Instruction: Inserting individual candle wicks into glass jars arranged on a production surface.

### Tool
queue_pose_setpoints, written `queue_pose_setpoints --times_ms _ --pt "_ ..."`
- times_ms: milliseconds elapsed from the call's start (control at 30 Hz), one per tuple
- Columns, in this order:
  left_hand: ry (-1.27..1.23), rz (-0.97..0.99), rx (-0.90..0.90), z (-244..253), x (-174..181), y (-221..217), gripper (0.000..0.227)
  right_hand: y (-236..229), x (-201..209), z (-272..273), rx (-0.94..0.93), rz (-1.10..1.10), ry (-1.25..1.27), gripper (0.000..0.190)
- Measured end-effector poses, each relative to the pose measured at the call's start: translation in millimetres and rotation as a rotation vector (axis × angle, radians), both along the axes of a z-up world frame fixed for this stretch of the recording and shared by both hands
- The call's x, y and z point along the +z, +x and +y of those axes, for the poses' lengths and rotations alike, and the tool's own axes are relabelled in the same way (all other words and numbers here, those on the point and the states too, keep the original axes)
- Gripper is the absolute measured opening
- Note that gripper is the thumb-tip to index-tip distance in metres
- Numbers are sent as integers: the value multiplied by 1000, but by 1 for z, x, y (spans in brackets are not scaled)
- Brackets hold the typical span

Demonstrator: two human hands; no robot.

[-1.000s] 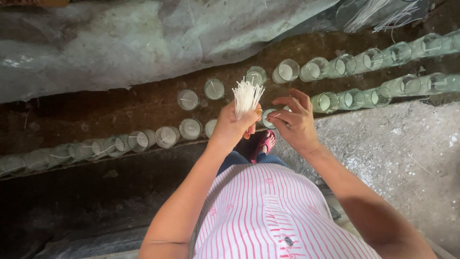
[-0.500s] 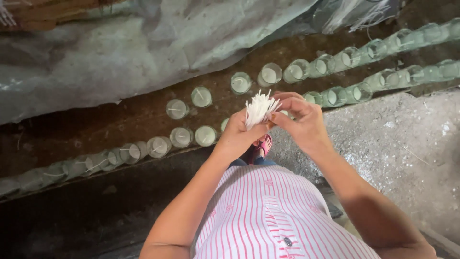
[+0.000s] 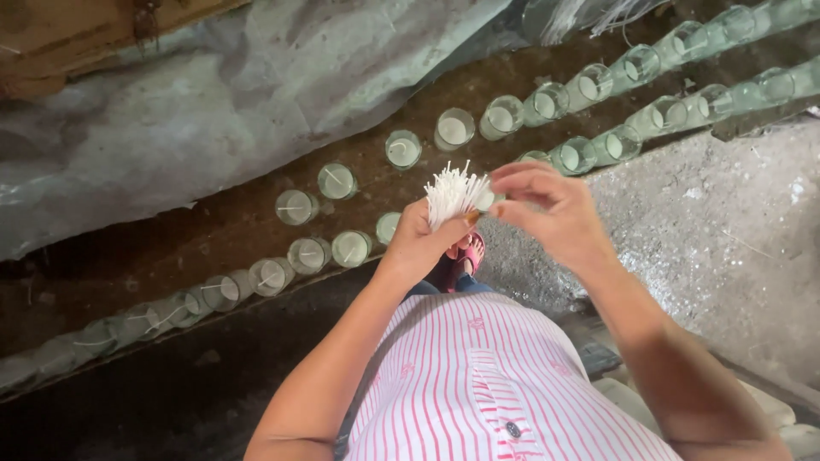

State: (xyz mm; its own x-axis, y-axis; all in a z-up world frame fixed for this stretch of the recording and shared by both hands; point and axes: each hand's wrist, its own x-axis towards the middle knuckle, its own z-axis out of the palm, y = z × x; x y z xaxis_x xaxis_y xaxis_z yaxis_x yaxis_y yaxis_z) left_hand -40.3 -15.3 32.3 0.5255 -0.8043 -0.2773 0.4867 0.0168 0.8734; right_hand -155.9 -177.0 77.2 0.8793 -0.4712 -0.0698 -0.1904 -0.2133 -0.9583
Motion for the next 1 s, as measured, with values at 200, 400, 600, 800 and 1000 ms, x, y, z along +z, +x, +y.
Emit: queue_pose_setpoints --times_ms 200,400,600,800,1000 --pt "31 -66 -31 -5 6 -1 8 -5 -19 2 -62 -79 -27 9" --pt "99 -131 23 11 2 13 10 -21 -6 -27 -116 -107 -398 3" --pt "70 -174 25 10 -1 19 9 -18 -88 -21 -27 -185 -742 5" --pt "59 -161 34 11 -4 19 8 -11 -98 -14 -19 -197 -873 8" --pt "77 -168 13 10 -6 19 6 -14 -123 -16 -5 -165 -863 4"
